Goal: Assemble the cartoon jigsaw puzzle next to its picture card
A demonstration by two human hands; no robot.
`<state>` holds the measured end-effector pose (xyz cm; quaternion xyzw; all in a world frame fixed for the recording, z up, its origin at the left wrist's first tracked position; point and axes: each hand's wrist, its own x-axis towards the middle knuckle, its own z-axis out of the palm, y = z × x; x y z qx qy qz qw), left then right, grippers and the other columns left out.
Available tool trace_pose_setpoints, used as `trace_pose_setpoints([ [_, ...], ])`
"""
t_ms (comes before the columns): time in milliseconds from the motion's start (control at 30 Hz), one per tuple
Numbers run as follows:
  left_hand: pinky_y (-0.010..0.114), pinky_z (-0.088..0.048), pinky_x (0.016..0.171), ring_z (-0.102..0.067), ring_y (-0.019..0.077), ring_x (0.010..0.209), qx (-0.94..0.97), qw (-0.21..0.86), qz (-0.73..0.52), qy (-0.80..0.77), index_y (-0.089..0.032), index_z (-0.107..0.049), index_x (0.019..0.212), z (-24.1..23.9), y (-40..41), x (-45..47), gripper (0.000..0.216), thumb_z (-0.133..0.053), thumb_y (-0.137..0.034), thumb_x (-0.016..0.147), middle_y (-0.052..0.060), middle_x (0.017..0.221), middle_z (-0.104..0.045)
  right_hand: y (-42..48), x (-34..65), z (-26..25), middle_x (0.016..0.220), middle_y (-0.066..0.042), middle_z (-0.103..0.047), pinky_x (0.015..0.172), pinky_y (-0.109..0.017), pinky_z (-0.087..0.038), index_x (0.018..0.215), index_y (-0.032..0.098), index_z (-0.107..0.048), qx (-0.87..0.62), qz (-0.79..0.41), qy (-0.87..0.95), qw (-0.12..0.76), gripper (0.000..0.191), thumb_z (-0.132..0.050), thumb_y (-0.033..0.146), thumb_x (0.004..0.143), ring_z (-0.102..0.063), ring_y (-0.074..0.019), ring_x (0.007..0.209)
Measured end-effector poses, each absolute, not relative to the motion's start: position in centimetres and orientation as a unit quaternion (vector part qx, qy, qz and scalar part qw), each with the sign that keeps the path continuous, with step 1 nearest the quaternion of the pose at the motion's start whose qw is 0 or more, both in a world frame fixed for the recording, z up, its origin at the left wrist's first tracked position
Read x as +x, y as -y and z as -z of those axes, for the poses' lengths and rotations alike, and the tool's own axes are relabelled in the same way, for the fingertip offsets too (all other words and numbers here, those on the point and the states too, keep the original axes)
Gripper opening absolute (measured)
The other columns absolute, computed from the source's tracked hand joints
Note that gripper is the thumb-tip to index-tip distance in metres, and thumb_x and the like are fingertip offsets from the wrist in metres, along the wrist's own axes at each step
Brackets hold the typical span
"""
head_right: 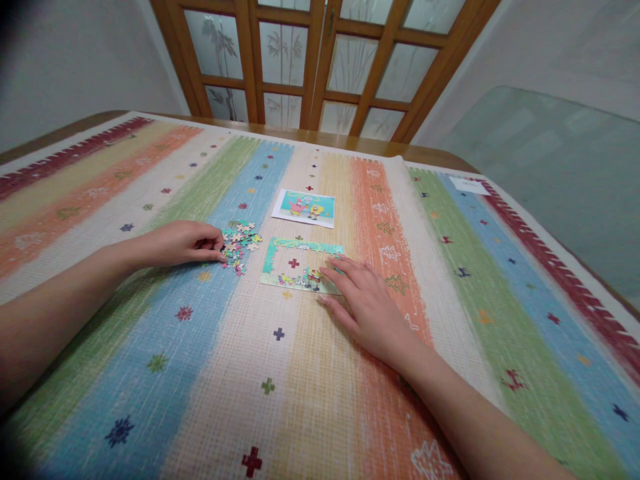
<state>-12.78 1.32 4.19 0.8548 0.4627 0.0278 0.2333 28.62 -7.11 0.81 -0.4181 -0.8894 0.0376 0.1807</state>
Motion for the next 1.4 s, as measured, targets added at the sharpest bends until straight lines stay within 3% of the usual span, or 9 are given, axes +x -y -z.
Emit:
trace_pose_setpoints([
  [200,0.026,-0.042,0.064,-0.06,0.015,0.067,0.815,0.336,-0.141,-0.45,-0.019,-0.075,0.089,-5.4,0.0,-10.7,0.037,-0.064,-0.054,0.093,0.002,0.074,-0.072,7.1,28.6,-0.8,0.151,-0.015,-0.063,0.116,-0.068,-0.047,0.15,0.028,-0.054,-0.407,-0.036,0.889,0.207,0.044,-0.058,0.037,0.106,-0.057,-0.0349,0.142],
  [367,0.026,-0.047,0.067,-0.064,0.0144,0.072,0.772,0.424,-0.211,-0.424,-0.018,-0.079,0.095,-5.3,3.1,-6.2,0.028,-0.061,-0.04,0.095,0.004,0.086,-0.079,7.3,27.9,-1.6,0.145,-0.012,-0.067,0.115,-0.06,-0.049,0.145,0.027,-0.058,-0.376,-0.043,0.891,0.251,0.04,-0.058,0.026,0.106,-0.059,-0.0303,0.139],
  [567,0.024,-0.045,0.061,-0.062,0.0124,0.065,0.729,0.487,-0.239,-0.417,-0.019,-0.077,0.09,-4.5,6.6,-2.6,0.024,-0.063,-0.037,0.096,0.002,0.08,-0.078,8.5,25.7,-2.5,0.111,-0.007,-0.076,0.094,-0.045,-0.055,0.125,0.026,-0.066,-0.363,-0.106,0.881,0.285,0.021,-0.056,0.025,0.107,-0.07,-0.0246,0.106],
  [700,0.026,-0.043,0.062,-0.062,0.0128,0.064,0.781,0.425,-0.252,-0.383,-0.02,-0.073,0.082,-4.0,7.8,-1.8,0.025,-0.064,-0.037,0.098,0.0,0.071,-0.072,9.5,24.1,-2.7,0.099,-0.006,-0.074,0.084,-0.042,-0.051,0.115,0.026,-0.066,-0.365,-0.165,0.873,0.277,0.018,-0.051,0.035,0.109,-0.067,-0.0249,0.097],
  [933,0.027,-0.041,0.066,-0.057,0.0134,0.066,0.848,0.318,-0.261,-0.334,-0.02,-0.07,0.082,-2.8,8.5,-1.4,0.032,-0.061,-0.04,0.105,-0.001,0.07,-0.067,9.9,22.9,-2.2,0.087,-0.004,-0.069,0.079,-0.039,-0.044,0.093,0.025,-0.062,-0.346,-0.189,0.877,0.275,0.032,-0.041,0.04,0.112,-0.059,-0.0218,0.085],
  [1267,0.03,-0.044,0.073,-0.061,0.0168,0.079,0.898,0.251,-0.275,-0.234,-0.02,-0.068,0.091,-1.9,8.0,-1.4,0.036,-0.052,-0.046,0.111,0.002,0.082,-0.071,9.5,22.9,-2.5,0.079,0.0,-0.069,0.078,-0.038,-0.048,0.087,0.027,-0.067,-0.342,-0.252,0.835,0.349,0.022,-0.059,0.034,0.106,-0.064,-0.0192,0.08],
  [1400,0.033,-0.046,0.082,-0.063,0.0182,0.087,0.914,0.225,-0.272,-0.202,-0.02,-0.068,0.098,-2.2,7.4,-1.7,0.03,-0.051,-0.04,0.112,0.004,0.091,-0.072,7.8,24.3,-3.3,0.081,-0.001,-0.072,0.077,-0.039,-0.049,0.083,0.027,-0.067,-0.408,-0.208,0.802,0.383,0.021,-0.062,0.034,0.103,-0.066,-0.0214,0.082],
])
